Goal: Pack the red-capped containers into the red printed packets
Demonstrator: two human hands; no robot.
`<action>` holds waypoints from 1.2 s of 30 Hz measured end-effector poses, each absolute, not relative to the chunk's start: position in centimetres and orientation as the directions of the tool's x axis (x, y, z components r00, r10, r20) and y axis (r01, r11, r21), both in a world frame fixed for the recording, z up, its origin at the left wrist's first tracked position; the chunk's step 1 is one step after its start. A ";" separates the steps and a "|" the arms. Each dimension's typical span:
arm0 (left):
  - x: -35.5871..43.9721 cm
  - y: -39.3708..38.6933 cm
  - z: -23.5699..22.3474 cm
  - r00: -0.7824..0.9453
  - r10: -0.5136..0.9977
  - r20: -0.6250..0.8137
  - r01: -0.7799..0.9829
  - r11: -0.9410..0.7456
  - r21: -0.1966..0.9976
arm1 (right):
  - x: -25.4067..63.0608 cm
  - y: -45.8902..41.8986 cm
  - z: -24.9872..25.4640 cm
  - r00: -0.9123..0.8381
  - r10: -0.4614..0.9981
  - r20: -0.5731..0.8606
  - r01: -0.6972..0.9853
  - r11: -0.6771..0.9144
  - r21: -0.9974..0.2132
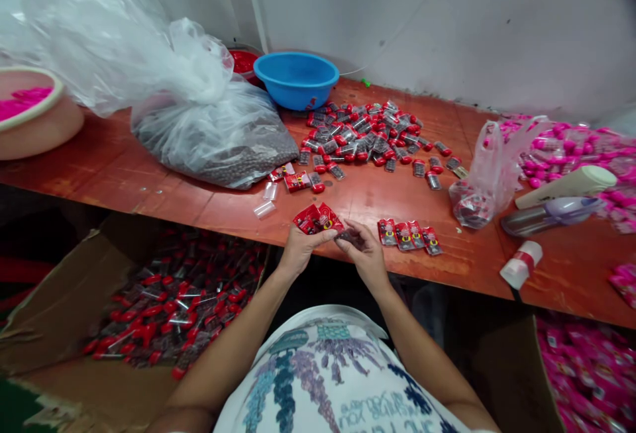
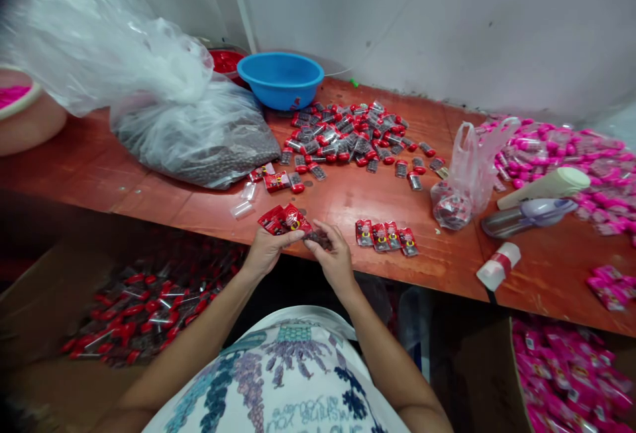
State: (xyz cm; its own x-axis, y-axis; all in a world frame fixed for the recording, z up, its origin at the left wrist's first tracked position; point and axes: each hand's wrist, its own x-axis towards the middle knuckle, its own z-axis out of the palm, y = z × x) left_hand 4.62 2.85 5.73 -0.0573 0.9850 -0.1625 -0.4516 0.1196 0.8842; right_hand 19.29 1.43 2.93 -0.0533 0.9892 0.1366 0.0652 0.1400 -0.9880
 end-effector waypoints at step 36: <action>6.4 2.3 5.4 -0.134 0.956 -0.262 -0.428 0.183 0.885 | 18.7 0.0 3.0 0.174 0.973 0.151 0.096 0.136 -0.986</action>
